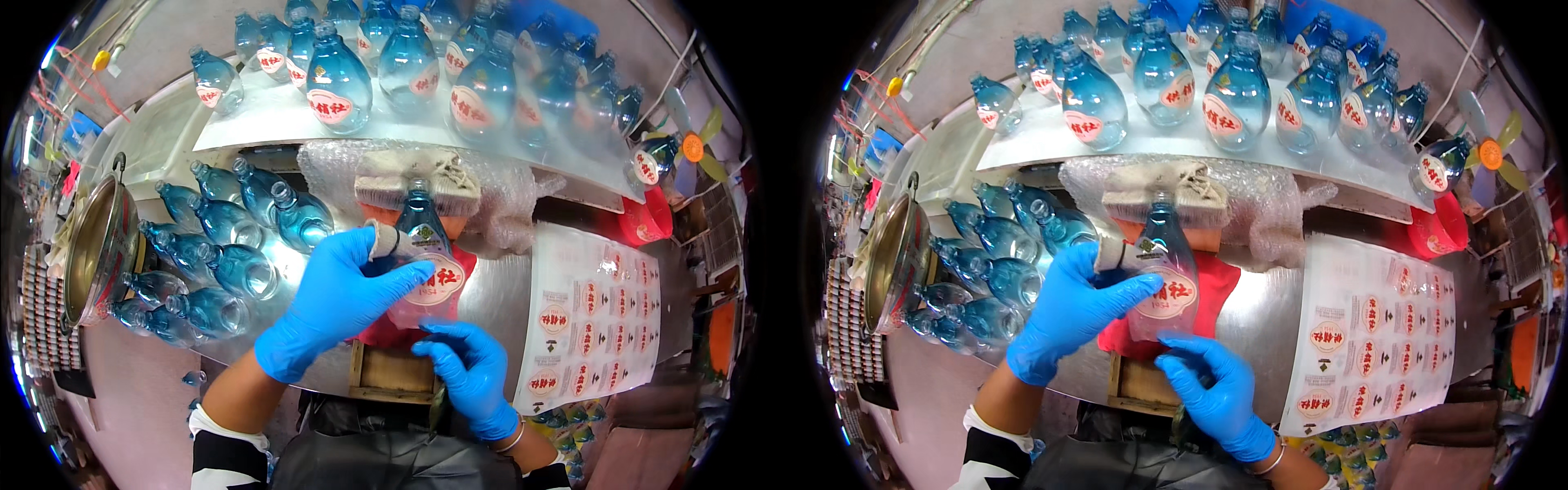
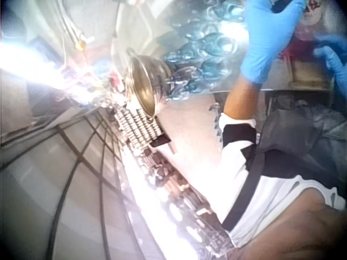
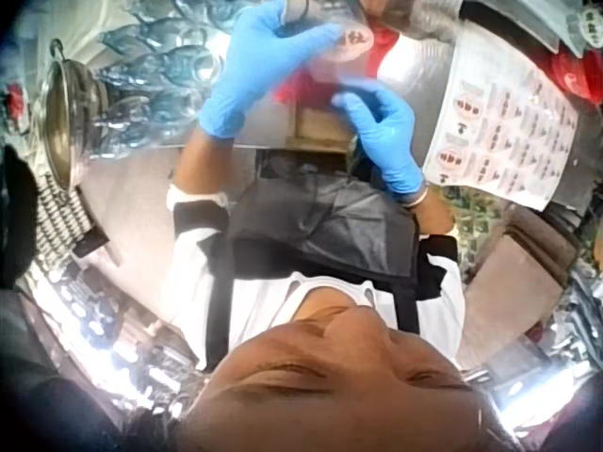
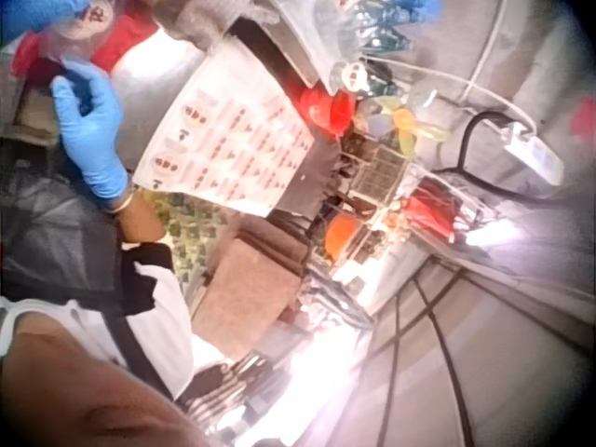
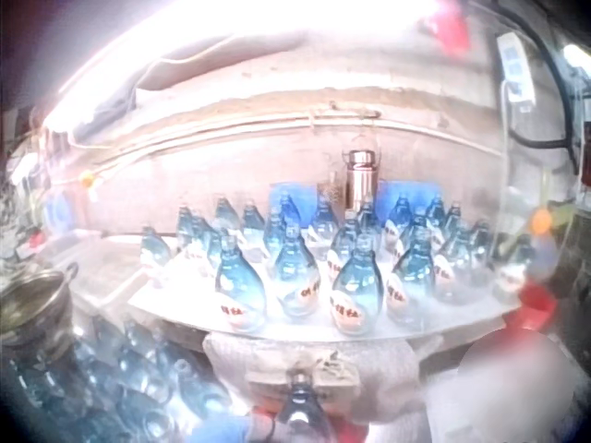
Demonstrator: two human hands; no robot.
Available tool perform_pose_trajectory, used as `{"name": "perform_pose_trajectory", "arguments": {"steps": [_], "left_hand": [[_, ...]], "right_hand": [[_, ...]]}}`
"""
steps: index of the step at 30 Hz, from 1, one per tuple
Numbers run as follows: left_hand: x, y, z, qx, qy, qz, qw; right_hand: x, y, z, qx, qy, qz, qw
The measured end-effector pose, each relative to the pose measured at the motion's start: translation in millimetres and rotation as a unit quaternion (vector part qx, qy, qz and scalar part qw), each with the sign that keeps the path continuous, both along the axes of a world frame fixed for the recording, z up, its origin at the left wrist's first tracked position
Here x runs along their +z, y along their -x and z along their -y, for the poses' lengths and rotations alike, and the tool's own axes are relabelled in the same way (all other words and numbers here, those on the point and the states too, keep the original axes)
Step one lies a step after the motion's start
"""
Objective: The person fills blue glass bottles with a clear liquid from a large metal pot using a funnel. They then apply a red and white label to the front of each bottle and smooth it with a green sponge. The filled and labeled bottles are placed on a metal shelf.
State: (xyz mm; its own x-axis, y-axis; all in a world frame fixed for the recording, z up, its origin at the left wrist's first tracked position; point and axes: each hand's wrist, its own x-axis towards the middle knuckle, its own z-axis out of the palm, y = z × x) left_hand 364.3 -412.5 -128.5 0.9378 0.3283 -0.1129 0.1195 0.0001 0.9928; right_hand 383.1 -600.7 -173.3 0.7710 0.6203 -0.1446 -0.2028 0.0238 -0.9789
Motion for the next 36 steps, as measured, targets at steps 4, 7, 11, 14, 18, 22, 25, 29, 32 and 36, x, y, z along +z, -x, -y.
{"name": "perform_pose_trajectory", "arguments": {"steps": [4, 7, 11, 14, 18, 22, 25, 29, 32, 36], "left_hand": [[9.7, -5.2, -5.9, -0.036, -0.021, -0.014, 0.999], [12.7, -7.0, -8.3, -0.051, -0.036, -0.033, 0.998], [10.7, -6.7, -7.1, -0.046, -0.047, -0.023, 0.998], [10.1, -9.6, -11.8, -0.055, -0.126, -0.028, 0.99], [-25.2, -14.7, -21.5, 0.11, -0.125, 0.049, 0.985], [-35.7, -13.8, -9.2, 0.171, 0.16, -0.018, 0.972], [-26.5, -25.2, -7.7, 0.075, 0.305, -0.027, 0.949], [-22.7, -30.8, -1.8, 0.044, 0.286, -0.036, 0.957], [-23.3, -32.1, -0.4, 0.047, 0.289, -0.029, 0.956], [-27.9, -32.7, -5.0, 0.037, 0.301, -0.032, 0.952]], "right_hand": [[-8.5, -17.6, 0.1, -0.062, 0.012, 0.058, 0.996], [-14.5, -31.5, -13.8, -0.081, 0.051, 0.082, 0.992], [-17.5, -34.5, -22.3, -0.07, 0.027, 0.061, 0.995], [-22.9, -39.4, -24.3, -0.044, -0.019, -0.002, 0.999], [-25.7, -44.9, -22.0, -0.019, -0.031, -0.038, 0.999], [-28.1, -45.4, -20.1, -0.005, -0.033, -0.033, 0.999], [-25.2, -44.3, -24.6, -0.016, -0.029, -0.034, 0.999], [-24.2, -43.5, -25.6, -0.022, 0.001, -0.02, 1.0], [-24.3, -43.0, -26.1, -0.023, -0.002, -0.021, 1.0], [-24.5, -41.4, -28.1, -0.035, -0.001, -0.017, 0.999]]}}
